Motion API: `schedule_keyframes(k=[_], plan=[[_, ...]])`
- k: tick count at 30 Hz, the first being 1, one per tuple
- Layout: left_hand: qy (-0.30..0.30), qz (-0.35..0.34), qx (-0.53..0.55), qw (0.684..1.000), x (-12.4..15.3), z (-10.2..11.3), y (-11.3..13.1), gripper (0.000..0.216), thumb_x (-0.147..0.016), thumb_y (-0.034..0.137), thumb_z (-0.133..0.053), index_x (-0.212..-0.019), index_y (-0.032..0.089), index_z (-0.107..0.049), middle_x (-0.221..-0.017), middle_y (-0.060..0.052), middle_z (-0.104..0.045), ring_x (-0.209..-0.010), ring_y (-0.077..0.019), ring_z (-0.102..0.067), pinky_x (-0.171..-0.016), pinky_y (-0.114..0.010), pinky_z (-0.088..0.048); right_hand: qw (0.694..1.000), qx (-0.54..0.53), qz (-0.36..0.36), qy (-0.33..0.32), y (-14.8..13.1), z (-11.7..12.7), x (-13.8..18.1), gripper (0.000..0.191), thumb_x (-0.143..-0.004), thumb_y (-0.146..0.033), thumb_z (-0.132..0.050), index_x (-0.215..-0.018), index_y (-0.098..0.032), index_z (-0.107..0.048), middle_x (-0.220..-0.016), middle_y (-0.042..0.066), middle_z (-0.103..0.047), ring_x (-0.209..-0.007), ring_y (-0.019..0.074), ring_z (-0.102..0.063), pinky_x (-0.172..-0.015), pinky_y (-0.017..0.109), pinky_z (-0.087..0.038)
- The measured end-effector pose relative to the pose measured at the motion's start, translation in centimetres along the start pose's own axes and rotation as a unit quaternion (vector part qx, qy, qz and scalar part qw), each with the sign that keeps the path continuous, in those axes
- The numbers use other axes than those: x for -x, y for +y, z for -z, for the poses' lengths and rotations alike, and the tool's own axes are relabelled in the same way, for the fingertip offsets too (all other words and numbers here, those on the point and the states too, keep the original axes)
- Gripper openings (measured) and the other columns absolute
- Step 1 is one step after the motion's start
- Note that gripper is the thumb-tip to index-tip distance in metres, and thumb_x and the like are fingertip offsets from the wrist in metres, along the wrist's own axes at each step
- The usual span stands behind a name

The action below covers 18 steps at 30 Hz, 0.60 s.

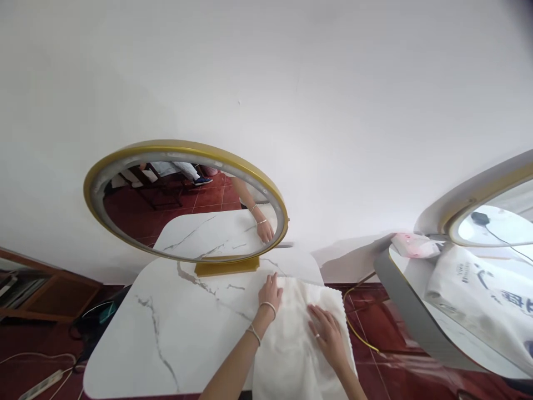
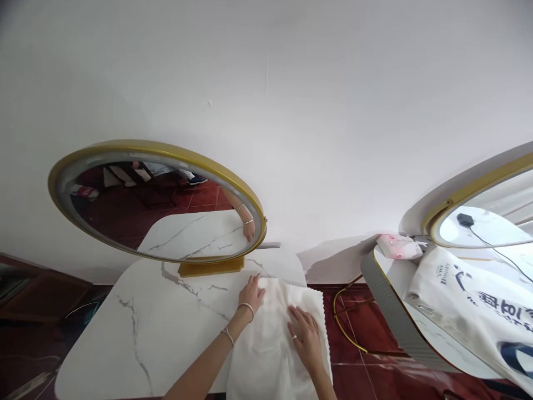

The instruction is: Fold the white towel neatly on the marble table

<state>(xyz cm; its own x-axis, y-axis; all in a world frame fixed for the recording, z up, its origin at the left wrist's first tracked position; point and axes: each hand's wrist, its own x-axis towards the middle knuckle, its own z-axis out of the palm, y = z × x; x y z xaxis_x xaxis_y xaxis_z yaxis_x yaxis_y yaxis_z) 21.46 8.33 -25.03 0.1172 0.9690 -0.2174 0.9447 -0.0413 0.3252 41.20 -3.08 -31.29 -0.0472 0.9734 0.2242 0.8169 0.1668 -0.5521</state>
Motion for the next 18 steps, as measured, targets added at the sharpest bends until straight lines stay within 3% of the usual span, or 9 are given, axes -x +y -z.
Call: schedule_keyframes(k=[2,4,6,9,14,18], plan=[[0.0,-0.028,-0.006,1.0,-0.2,1.1,-0.4,0.031,-0.086,0.022,-0.051,-0.115,0.019,-0.061,-0.113,-0.009,-0.059,-0.104,-0.0223,-0.056,-0.09,-0.035,-0.044,0.998,-0.057,-0.008,0.012,-0.1,0.2,-0.4,0.043,-0.094,-0.038,-0.039,-0.136,-0.03,-0.043,-0.119,0.006,-0.065,-0.111,0.0261,-0.06,-0.091,0.048,-0.052],[0.008,-0.068,-0.009,0.998,0.3,2.0,-0.7,0.021,-0.085,0.023,-0.053,-0.102,0.02,-0.065,-0.11,-0.009,-0.06,-0.114,-0.026,-0.05,-0.098,-0.042,-0.038,0.995,-0.099,-0.009,0.024,-0.5,0.7,-1.0,0.042,-0.095,-0.037,-0.037,-0.137,-0.028,-0.039,-0.113,0.008,-0.066,-0.106,0.0263,-0.062,-0.088,0.048,-0.053],[0.011,-0.112,-0.007,0.994,1.3,2.7,-1.1,0.021,-0.087,0.021,-0.05,-0.103,0.022,-0.064,-0.115,-0.007,-0.059,-0.118,-0.0251,-0.046,-0.103,-0.043,-0.033,0.993,-0.109,-0.004,0.046,-1.0,1.6,-2.0,0.037,-0.096,-0.036,-0.038,-0.131,-0.027,-0.041,-0.112,0.01,-0.064,-0.106,0.0261,-0.061,-0.088,0.047,-0.053],[-0.004,-0.159,-0.003,0.987,3.2,3.5,-1.9,0.031,-0.09,0.013,-0.04,-0.108,0.026,-0.062,-0.117,-0.003,-0.06,-0.106,-0.0181,-0.053,-0.099,-0.035,-0.037,0.994,-0.085,0.044,0.057,-2.0,3.0,-4.5,0.027,-0.094,-0.035,-0.043,-0.118,-0.025,-0.047,-0.116,0.011,-0.06,-0.111,0.0262,-0.057,-0.093,0.048,-0.05],[-0.038,-0.186,-0.01,0.982,4.3,4.3,-3.5,0.031,-0.087,0.014,-0.045,-0.113,0.026,-0.057,-0.113,0.0,-0.062,-0.1,-0.0155,-0.058,-0.088,-0.028,-0.044,0.982,-0.04,0.176,-0.049,-4.1,3.7,-9.8,0.035,-0.087,-0.025,-0.049,-0.122,-0.023,-0.045,-0.132,0.011,-0.052,-0.125,0.0272,-0.046,-0.099,0.047,-0.045],[-0.045,-0.185,-0.032,0.981,3.1,4.6,-3.7,0.031,-0.088,0.013,-0.046,-0.113,0.025,-0.057,-0.111,-0.001,-0.062,-0.102,-0.0161,-0.058,-0.087,-0.027,-0.045,0.965,0.003,0.202,-0.169,-5.7,2.9,-12.4,0.039,-0.077,-0.01,-0.051,-0.114,-0.022,-0.05,-0.124,0.009,-0.058,-0.123,0.0265,-0.048,-0.099,0.044,-0.043]])
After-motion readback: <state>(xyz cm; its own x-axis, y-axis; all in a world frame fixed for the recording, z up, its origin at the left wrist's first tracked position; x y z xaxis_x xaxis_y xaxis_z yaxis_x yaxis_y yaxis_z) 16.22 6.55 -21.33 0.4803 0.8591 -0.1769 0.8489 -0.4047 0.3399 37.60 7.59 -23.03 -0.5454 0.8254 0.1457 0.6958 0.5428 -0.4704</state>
